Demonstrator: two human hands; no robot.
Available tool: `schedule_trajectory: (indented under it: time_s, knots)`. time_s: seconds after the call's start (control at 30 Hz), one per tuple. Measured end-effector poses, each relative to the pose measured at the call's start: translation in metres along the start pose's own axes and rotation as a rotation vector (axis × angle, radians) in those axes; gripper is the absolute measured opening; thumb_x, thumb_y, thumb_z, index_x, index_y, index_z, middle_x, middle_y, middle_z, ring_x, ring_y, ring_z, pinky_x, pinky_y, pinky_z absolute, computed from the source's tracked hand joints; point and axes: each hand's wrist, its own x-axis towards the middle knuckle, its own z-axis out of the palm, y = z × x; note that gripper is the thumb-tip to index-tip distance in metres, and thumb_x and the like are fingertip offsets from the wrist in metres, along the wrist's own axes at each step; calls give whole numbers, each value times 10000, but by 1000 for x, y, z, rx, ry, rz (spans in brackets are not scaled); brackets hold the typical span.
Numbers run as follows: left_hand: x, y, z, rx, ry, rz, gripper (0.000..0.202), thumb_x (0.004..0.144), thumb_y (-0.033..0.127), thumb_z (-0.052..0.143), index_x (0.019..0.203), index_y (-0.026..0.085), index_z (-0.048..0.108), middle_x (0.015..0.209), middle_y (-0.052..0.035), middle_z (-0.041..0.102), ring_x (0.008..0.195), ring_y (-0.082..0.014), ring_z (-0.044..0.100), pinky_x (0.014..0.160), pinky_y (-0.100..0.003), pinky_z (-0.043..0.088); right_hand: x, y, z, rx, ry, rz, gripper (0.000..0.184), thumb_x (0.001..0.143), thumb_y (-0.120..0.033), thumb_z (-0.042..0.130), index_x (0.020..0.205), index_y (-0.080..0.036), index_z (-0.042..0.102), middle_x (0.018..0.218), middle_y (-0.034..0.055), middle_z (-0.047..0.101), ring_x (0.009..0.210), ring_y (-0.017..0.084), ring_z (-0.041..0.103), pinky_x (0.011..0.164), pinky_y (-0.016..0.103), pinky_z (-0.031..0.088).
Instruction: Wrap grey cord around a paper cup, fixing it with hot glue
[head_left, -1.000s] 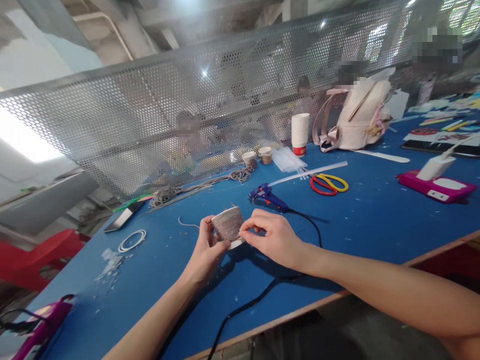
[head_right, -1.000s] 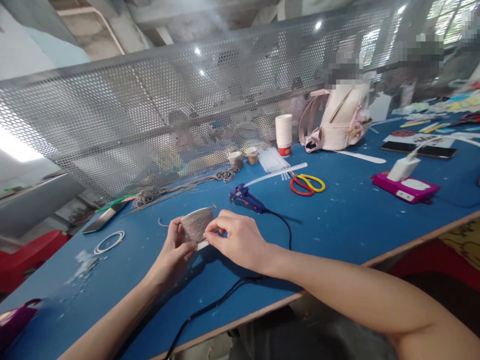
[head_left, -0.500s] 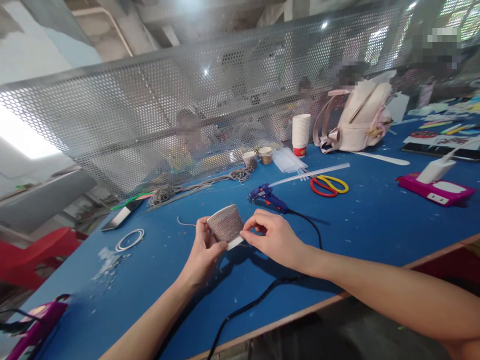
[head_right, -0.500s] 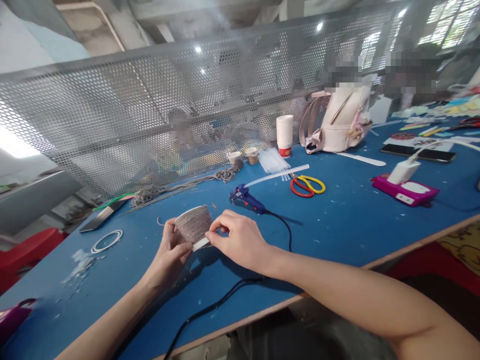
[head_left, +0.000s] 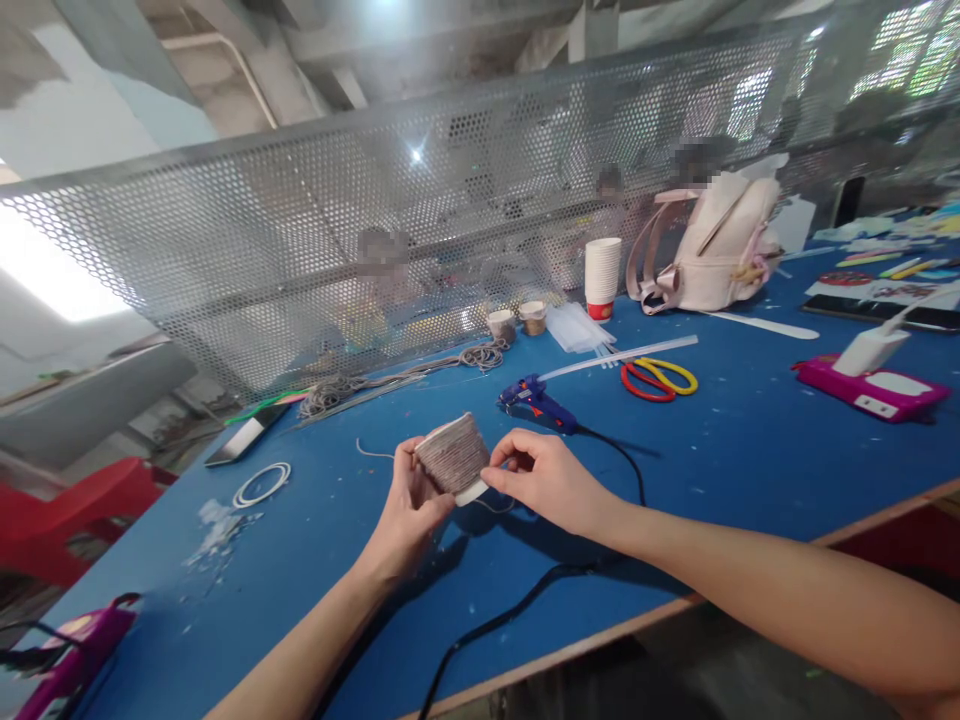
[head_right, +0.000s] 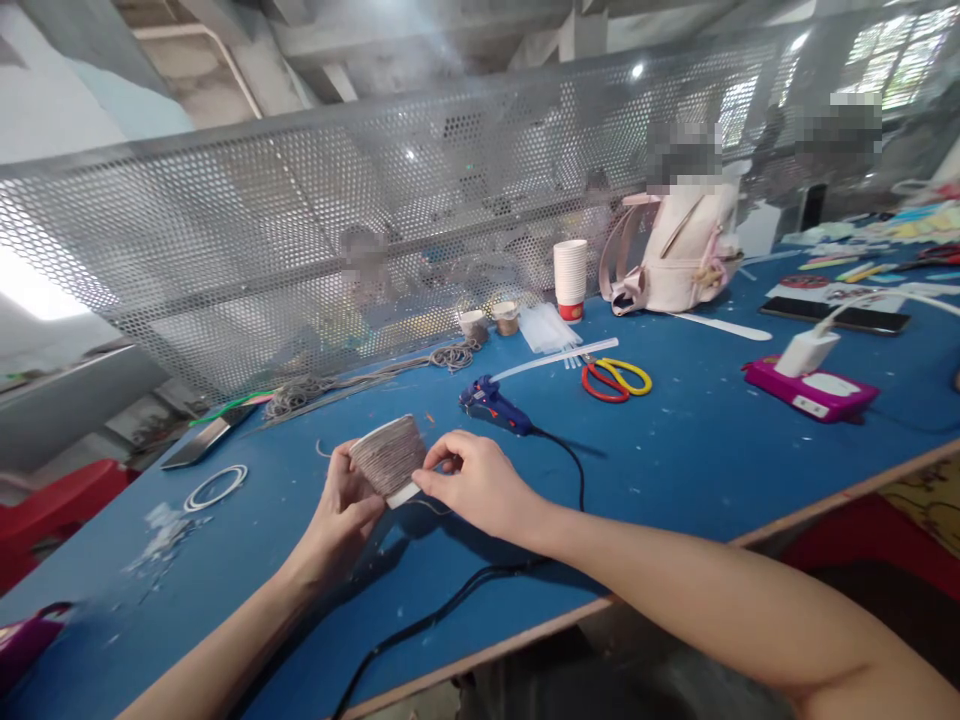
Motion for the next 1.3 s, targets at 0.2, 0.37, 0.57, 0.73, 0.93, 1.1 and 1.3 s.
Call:
schedule_trajectory:
  time_s: [0.2, 0.37, 0.57, 0.73, 0.93, 1.1, 1.3]
  knots:
    - [4, -5, -4, -25, -28, 48, 574, 563, 208, 839, 1012, 263, 485, 1034, -4, 600, 1042, -211, 600, 854, -311, 524, 2, 0, 0, 78, -30, 60, 140, 726, -208, 687, 705, -184, 551, 617, -65, 477, 579, 98, 431, 566, 237, 358]
    - [6, -5, -3, -58, 15, 40, 528, 578, 231, 832, 985, 269, 498, 916, 33, 588, 813, -139, 599, 677, -234, 517, 4, 3, 2, 125, -46, 177, 263, 678, -222, 741, 800, -200, 509, 614, -95, 450, 492, 68, 374, 480, 211, 324]
    - [4, 0, -4, -43, 31, -11, 524, 603, 223, 783, 1065, 288, 546, 1000, 3, 614, 928, -190, 608, 763, -285, 508, 6, 10, 2, 225, -107, 187, 239, 696, -259, 723, 838, -194, 541, 683, -64, 550, 477, 61, 400, 439, 205, 298]
    - [3, 3, -4, -11, 68, -38, 624, 634, 201, 724, 1215, 323, 532, 943, 5, 653, 830, -165, 616, 782, -306, 494, 6, 9, 0, 150, -80, 115, 174, 713, -206, 702, 771, -186, 539, 677, -63, 545, 513, 66, 405, 498, 216, 332]
    - [5, -1, -4, -4, -2, -56, 679, 627, 174, 746, 1241, 311, 489, 1042, -15, 670, 912, -180, 640, 824, -304, 497, 4, 1, 0, 63, -75, 59, 129, 748, -170, 672, 737, -184, 544, 593, -82, 489, 511, 77, 400, 521, 226, 328]
    - [7, -3, -3, 51, 20, -35, 688, 616, 237, 804, 1209, 281, 458, 1112, -47, 659, 996, -210, 637, 836, -311, 498, 1, 4, 0, -37, -63, -41, 98, 766, -191, 666, 749, -181, 570, 669, -54, 544, 534, 83, 436, 540, 228, 350]
    - [6, -2, -2, 73, 46, -14, 654, 615, 262, 815, 1173, 266, 475, 1019, -26, 659, 932, -190, 641, 816, -302, 511, -5, 13, 0, -289, -5, -388, 97, 787, -101, 630, 751, -191, 629, 797, -5, 590, 671, 113, 528, 662, 244, 401]
